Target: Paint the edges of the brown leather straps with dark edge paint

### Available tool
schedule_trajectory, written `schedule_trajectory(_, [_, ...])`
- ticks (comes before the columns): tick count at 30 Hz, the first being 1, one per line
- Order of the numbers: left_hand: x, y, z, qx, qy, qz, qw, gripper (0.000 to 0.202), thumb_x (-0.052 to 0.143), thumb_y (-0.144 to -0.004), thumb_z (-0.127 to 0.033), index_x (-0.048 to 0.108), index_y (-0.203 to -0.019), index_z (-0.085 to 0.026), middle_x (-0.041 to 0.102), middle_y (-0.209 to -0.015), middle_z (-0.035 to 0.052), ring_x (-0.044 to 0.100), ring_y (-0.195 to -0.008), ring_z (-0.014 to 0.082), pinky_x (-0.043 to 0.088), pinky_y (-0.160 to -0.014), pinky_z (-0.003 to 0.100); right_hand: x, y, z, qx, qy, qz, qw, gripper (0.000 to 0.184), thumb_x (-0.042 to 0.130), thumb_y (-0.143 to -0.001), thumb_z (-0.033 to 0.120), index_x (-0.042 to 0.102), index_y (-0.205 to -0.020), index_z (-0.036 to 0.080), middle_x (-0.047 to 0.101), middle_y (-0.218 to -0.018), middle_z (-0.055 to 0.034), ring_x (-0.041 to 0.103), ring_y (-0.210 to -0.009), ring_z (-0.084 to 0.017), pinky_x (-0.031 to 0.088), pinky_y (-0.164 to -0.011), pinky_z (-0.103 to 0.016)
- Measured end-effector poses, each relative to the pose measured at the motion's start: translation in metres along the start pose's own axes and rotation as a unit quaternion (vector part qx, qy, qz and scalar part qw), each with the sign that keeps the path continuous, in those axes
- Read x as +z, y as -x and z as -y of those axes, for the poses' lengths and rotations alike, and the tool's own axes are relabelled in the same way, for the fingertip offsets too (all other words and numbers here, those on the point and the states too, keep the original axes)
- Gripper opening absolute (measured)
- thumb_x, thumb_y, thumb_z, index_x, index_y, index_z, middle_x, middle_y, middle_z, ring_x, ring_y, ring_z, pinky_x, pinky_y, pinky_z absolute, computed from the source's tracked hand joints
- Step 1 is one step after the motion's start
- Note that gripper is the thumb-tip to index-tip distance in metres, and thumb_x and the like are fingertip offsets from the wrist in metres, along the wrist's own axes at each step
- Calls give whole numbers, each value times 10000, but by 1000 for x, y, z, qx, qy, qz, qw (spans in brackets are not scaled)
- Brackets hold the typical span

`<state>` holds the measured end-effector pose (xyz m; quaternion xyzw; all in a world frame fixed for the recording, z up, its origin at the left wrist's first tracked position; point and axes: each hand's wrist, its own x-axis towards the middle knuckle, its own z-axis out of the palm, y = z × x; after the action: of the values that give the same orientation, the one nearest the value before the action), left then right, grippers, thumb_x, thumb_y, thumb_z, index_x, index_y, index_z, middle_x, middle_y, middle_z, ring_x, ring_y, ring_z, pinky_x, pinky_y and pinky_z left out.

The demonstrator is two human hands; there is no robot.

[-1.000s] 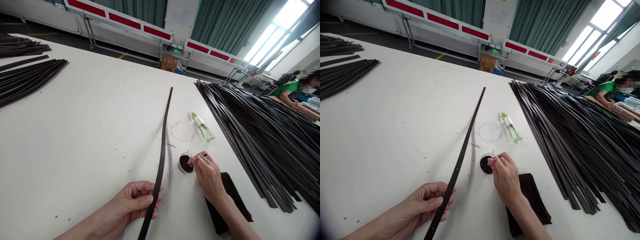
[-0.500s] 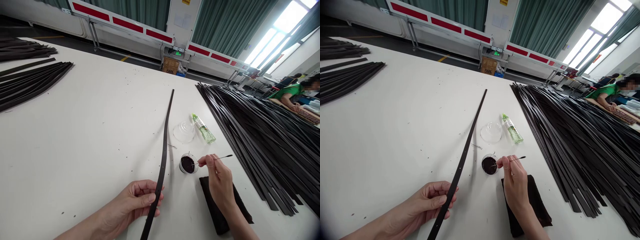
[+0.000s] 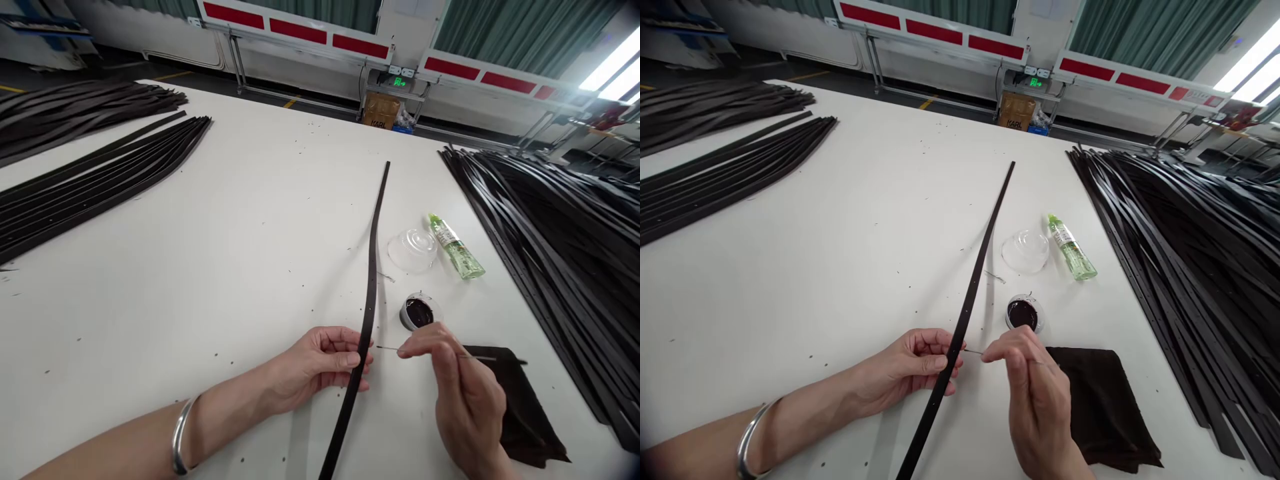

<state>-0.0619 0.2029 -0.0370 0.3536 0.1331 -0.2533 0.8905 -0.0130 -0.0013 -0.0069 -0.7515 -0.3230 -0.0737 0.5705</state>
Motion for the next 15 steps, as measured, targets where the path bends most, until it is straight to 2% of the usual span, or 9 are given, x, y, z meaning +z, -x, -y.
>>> schedule_trajectory(2, [-1,0,1,1,2,9,1000,174,771,-770,-141,688,-923,-129,703,-882,83,643,-812,149,578,-809,356,4,1,1,-67,9,36,997,266,377,-964,34,619,-943,140,639,-838,-62,587,-807,-173,470,-753,-359])
schedule_trajectory(4, [-1,-1,1,3,2,14,1000,176,758,-783,-140,683,-942,-125,700,-877,82,640,-814,145,578,-804,352,7,1,1,-98,14,49,994,275,383,-921,-31,603,-972,126,637,-847,-69,577,-811,-174,477,-740,-365])
schedule_trajectory(15, [0,0,0,1,-1,22,1000,160,749,-790,-134,669,-929,-120,688,-857,61,623,-789,128,569,-799,341,12,-2,-1,-119,28,61,991,296,390,-885,-79,586,-986,119,641,-844,-73,566,-806,-171,485,-697,-349])
